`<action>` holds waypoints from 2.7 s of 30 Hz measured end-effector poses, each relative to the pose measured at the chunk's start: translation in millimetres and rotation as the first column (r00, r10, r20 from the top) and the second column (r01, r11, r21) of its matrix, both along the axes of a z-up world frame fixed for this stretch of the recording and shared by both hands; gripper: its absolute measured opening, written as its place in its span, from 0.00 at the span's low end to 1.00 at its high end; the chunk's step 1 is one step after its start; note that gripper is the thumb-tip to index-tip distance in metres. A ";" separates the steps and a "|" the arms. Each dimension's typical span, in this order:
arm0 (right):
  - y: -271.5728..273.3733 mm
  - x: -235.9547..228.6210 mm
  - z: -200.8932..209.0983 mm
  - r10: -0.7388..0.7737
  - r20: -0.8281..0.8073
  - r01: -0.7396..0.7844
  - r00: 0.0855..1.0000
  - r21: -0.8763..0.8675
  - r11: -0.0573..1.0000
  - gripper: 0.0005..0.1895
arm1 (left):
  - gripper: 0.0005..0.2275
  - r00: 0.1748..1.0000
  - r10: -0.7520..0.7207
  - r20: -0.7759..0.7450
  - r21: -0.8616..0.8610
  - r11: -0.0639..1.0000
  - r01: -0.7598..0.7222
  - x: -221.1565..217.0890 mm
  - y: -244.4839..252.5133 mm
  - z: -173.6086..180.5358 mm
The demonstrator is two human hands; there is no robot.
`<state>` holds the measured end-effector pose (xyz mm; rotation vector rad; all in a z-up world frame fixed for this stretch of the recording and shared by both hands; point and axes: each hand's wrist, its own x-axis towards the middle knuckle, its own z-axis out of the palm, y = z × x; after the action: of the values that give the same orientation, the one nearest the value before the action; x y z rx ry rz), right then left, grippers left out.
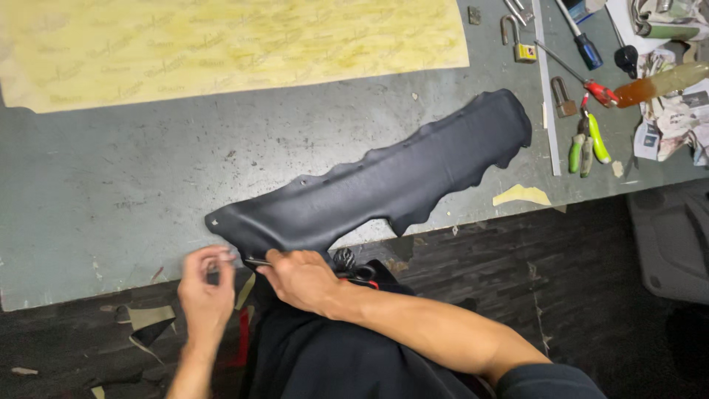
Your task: The person trims the edges of a black automotive carpet piece using scissors. They repeatedly cut small sections along the perimeter, remove the trimmed pieces, and continue around the shape.
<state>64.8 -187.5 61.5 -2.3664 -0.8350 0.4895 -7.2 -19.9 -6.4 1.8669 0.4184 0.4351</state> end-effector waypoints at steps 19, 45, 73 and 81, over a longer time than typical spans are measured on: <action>-140.5 52.1 55.5 -0.473 -0.221 0.510 0.853 0.158 0.845 0.14 | 0.22 0.906 -0.083 -0.416 -0.559 0.809 -0.182 56.8 -43.5 -29.2; 38.0 -30.4 18.7 -0.869 -0.175 0.864 0.463 -0.130 0.487 0.11 | 0.06 0.663 -0.695 -0.277 -0.806 0.544 0.234 97.6 19.2 -33.4; 81.0 -47.8 -17.2 -0.899 0.076 0.902 0.430 0.008 0.432 0.06 | 0.11 0.644 -0.728 -0.236 -0.822 0.503 0.267 97.5 24.1 -40.9; 77.3 -47.7 -22.3 -0.868 0.120 0.876 0.482 -0.043 0.480 0.06 | 0.12 0.655 -0.728 -0.201 -0.836 0.476 0.272 96.6 22.7 -39.0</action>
<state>17.1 -110.2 39.2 -2.5197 0.4767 -0.0259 89.5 2.8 -45.4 1.1252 0.2828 -0.6782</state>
